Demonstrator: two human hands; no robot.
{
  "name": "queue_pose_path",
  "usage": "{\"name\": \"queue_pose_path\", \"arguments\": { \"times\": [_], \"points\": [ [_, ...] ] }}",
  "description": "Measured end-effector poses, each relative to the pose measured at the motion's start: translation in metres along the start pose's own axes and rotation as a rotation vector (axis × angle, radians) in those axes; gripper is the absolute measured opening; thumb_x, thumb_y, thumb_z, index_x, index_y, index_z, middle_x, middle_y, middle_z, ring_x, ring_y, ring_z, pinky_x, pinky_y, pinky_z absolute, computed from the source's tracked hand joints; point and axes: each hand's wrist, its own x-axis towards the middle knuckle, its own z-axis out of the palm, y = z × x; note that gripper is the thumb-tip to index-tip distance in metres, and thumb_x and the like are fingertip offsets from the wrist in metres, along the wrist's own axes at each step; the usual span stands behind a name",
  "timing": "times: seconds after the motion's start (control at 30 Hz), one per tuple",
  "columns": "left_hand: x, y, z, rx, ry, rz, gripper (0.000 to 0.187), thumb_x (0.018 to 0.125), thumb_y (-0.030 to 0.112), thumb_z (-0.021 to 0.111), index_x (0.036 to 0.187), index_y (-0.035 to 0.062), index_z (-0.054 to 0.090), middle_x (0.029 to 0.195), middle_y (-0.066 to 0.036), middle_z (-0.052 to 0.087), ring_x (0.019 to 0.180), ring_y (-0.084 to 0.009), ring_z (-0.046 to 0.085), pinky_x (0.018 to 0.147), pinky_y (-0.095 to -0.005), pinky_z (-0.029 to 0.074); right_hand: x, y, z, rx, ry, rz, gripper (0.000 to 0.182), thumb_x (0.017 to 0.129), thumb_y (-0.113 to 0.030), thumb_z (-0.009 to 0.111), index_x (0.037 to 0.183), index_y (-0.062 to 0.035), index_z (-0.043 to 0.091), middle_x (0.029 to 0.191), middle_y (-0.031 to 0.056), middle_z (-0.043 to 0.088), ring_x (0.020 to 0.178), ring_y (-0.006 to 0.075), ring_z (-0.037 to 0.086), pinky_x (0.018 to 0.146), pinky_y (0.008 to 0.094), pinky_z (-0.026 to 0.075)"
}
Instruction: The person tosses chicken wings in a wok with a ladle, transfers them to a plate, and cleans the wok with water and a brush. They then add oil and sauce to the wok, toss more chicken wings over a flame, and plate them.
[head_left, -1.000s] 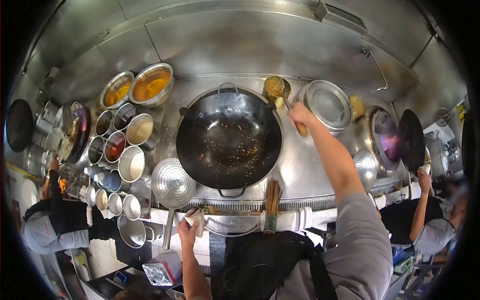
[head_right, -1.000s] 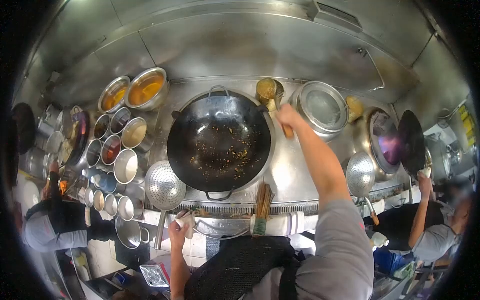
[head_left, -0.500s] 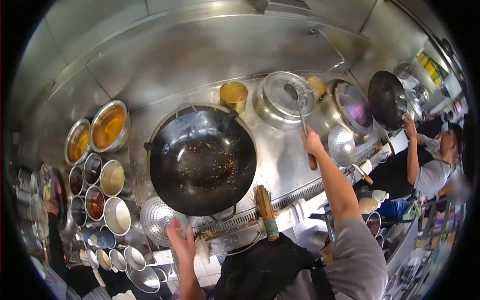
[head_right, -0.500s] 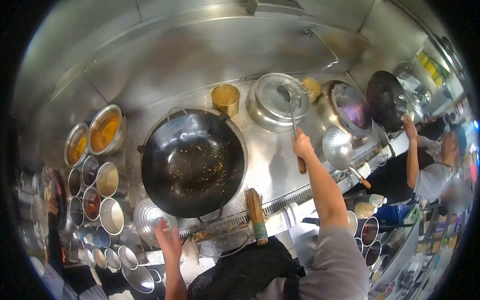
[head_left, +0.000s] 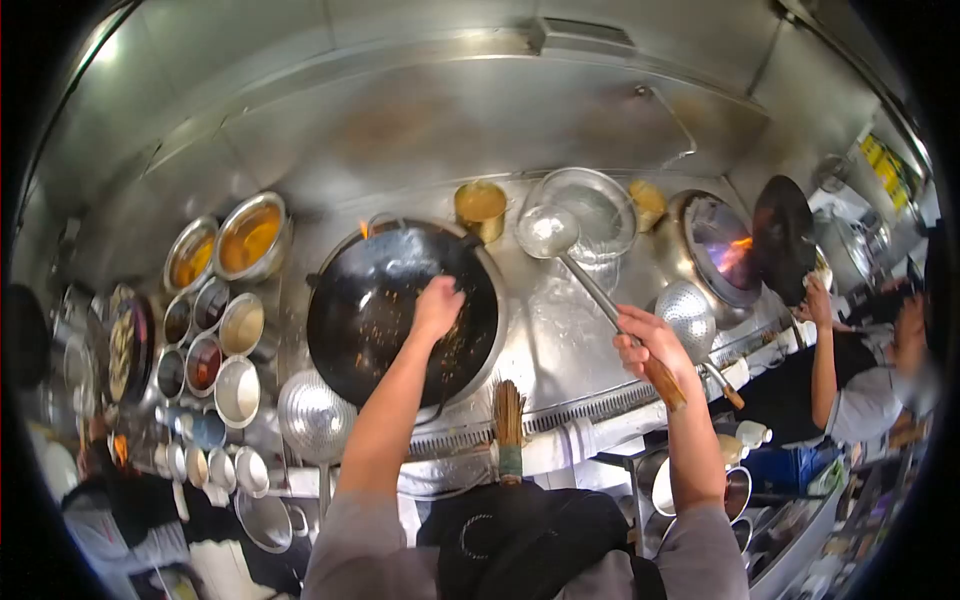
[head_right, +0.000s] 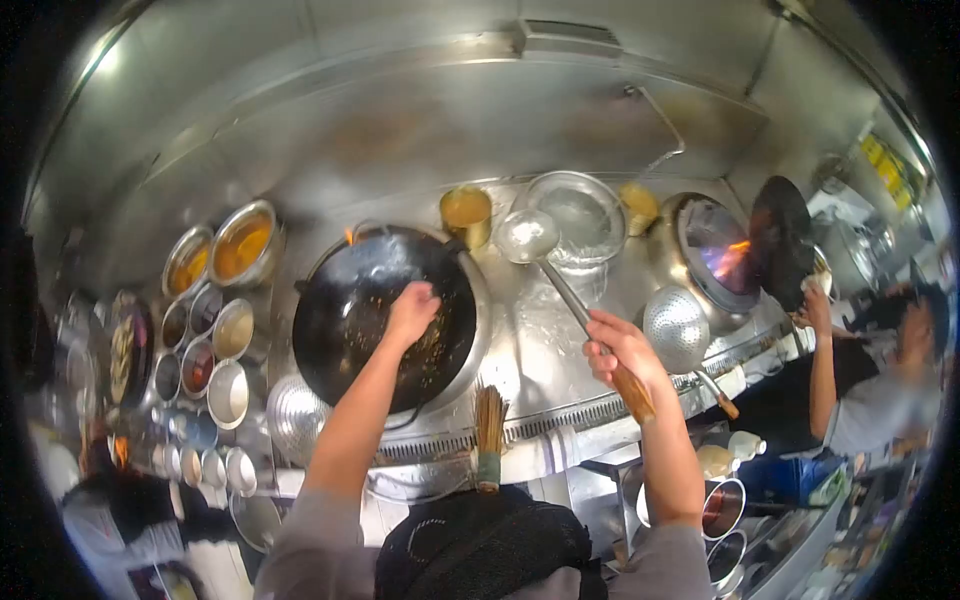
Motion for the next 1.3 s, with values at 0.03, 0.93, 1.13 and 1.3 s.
{"name": "queue_pose_path", "arguments": {
  "times": [0.03,0.93,1.13,1.3],
  "points": [
    [0.0,0.028,0.008,-0.2,-0.047,-0.196,0.044,0.086,0.013,0.069,0.124,-0.0014,0.051,0.099,-0.013,0.062,0.084,-0.021,0.065,0.068,-0.0328,0.059,-0.008,0.004,0.004,-0.014,-0.024,0.034,0.058,0.095,-0.015,0.058,0.145,-0.0035,0.031,0.073,0.0035,0.053,0.045,0.0058,0.041,0.038,0.0238,0.033],
    [-0.418,-0.105,-0.124,0.494,0.503,-0.438,0.067,0.08,0.021,0.075,0.131,-0.0089,0.043,0.12,-0.024,0.055,0.109,-0.0343,0.055,0.092,-0.0444,0.044,0.024,0.316,-0.031,-1.403,0.332,-0.385,0.071,0.092,-0.05,0.058,0.145,-0.0067,0.039,0.124,0.0369,0.047,0.111,0.0528,0.052,0.093,0.0529,0.046],
    [-0.386,-0.116,-0.142,0.303,0.027,-0.61,0.061,0.079,0.013,0.071,0.13,-0.0081,0.045,0.116,-0.022,0.06,0.108,-0.0302,0.059,0.094,-0.0393,0.046,0.046,0.327,0.052,-1.156,0.166,-0.054,0.08,0.078,-0.018,0.061,0.146,0.0046,0.028,0.129,0.0386,0.046,0.111,0.0523,0.054,0.095,0.0491,0.045],
    [-0.364,-0.079,-0.15,-0.568,0.148,-0.421,0.062,0.083,0.003,0.058,0.14,-0.0036,0.036,0.135,-0.016,0.051,0.124,-0.0258,0.052,0.106,-0.0365,0.04,-0.039,0.307,0.058,-1.364,0.334,-0.301,0.083,0.084,-0.019,0.064,0.15,0.0025,0.019,0.112,0.0331,0.058,0.101,0.0494,0.058,0.088,0.0481,0.049]
  ]
}}
